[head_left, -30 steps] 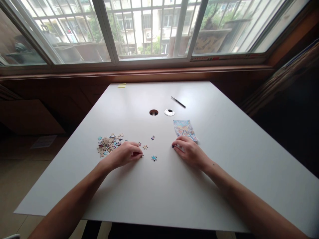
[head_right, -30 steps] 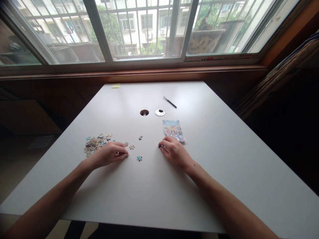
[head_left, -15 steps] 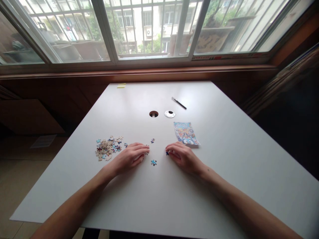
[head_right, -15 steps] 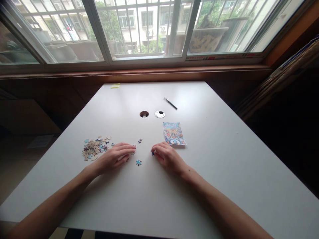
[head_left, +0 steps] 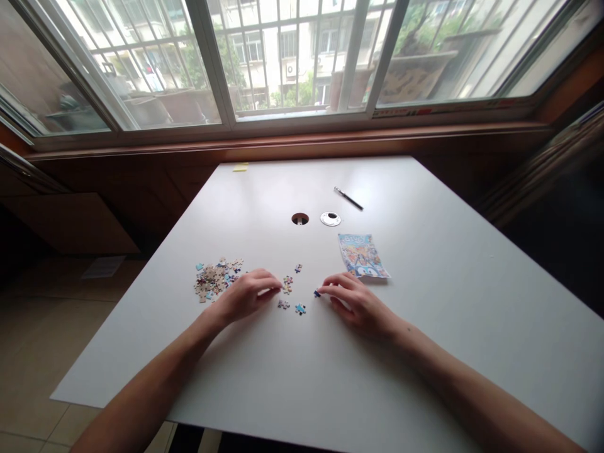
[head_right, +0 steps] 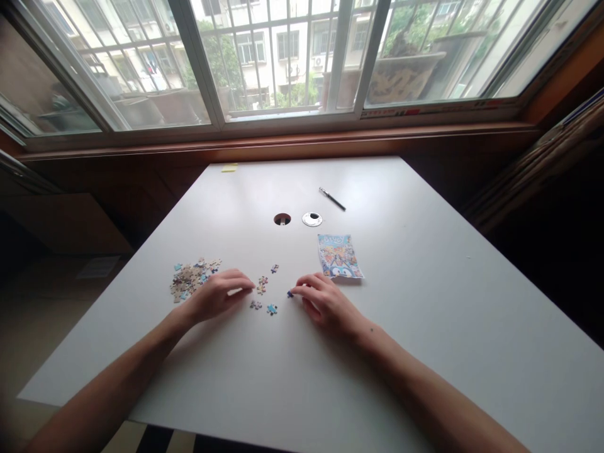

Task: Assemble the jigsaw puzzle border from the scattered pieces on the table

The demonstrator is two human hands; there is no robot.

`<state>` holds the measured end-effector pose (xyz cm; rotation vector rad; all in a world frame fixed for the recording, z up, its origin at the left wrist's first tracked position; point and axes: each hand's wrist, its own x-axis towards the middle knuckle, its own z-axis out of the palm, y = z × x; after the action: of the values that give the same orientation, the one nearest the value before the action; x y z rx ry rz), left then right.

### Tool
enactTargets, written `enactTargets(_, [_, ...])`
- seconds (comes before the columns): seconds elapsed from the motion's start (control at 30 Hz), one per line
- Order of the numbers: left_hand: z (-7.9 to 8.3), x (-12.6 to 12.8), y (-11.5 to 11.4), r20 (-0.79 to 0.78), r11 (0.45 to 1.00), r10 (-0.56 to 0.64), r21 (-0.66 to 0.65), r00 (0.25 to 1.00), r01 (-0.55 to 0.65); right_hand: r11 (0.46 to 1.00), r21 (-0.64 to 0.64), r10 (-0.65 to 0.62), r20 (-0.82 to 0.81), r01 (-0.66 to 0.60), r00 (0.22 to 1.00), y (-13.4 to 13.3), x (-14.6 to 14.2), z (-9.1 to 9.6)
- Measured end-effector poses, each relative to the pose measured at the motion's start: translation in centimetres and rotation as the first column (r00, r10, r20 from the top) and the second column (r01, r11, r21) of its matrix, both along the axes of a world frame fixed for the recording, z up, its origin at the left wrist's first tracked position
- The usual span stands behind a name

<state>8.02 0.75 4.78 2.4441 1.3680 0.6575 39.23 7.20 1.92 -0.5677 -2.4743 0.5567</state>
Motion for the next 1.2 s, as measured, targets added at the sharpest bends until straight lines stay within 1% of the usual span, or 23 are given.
enactTargets(0.07, [1.1,-2.7,0.4,-0.045,0.991,0.131,0.036,0.99,-0.129,1.0,-0.023,-0.01,-0.017,0.009,1.0,0.1,0.1,-0.1])
enactTargets(0.13, [2.0,-5.4,0.8,-0.091,0.971,0.234,0.065,0.968,-0.228,0.999,-0.038,-0.019,-0.028,0.018,0.999,0.2,0.3,-0.2])
enactTargets(0.2, [2.3,-7.4,1.2,-0.122,0.957,0.287,0.07,0.95,-0.28,0.999,-0.042,-0.021,-0.028,0.02,0.999,0.3,0.5,-0.4])
enactTargets(0.27, [1.8,-8.3,1.5,-0.14,0.955,0.296,0.052,0.945,-0.292,0.999,-0.044,-0.021,-0.026,0.02,0.999,0.3,0.6,-0.5])
enactTargets(0.4, [0.2,-8.3,2.1,-0.129,0.954,0.3,0.019,0.945,-0.3,0.999,-0.045,-0.025,-0.033,0.023,0.999,0.2,0.5,-0.4])
enactTargets(0.47, [-0.3,-8.2,2.4,-0.117,0.948,0.318,0.02,0.941,-0.318,0.999,-0.041,-0.023,-0.044,0.021,0.999,0.1,0.5,-0.4])
enactTargets(0.67, [-0.2,-8.6,2.7,-0.104,0.933,0.36,0.046,0.927,-0.357,0.999,-0.046,-0.015,-0.045,0.013,0.999,0.2,0.5,-0.4])
enactTargets(0.77, [-0.1,-8.0,2.5,-0.086,0.934,0.353,0.084,0.932,-0.346,0.999,-0.04,-0.02,-0.043,0.018,0.999,0.1,0.6,-0.4])
enactTargets(0.87, [-0.4,-5.9,2.2,-0.066,0.953,0.287,0.121,0.956,-0.278,0.999,-0.029,-0.02,-0.048,0.019,0.999,0.1,0.5,-0.4])
enactTargets(0.97, [-1.0,-3.3,1.8,-0.1,0.983,0.156,0.115,0.983,-0.144,0.999,-0.028,-0.018,-0.048,0.016,0.999,0.1,0.4,-0.4])
enactTargets(1.03, [-1.1,-2.6,1.6,-0.125,0.99,0.11,0.104,0.986,-0.097,0.999,-0.035,-0.016,-0.042,0.014,0.999,0.2,0.4,-0.5])
enactTargets(1.1, [-0.7,-3.4,1.6,-0.135,0.984,0.151,0.119,0.979,-0.135,0.999,-0.038,-0.016,-0.038,0.015,0.999,0.2,0.4,-0.5])
enactTargets(1.2, [0.5,-6.3,1.7,-0.143,0.942,0.314,0.168,0.938,-0.29,0.999,-0.032,-0.013,-0.038,0.012,0.999,0.2,0.4,-0.5])
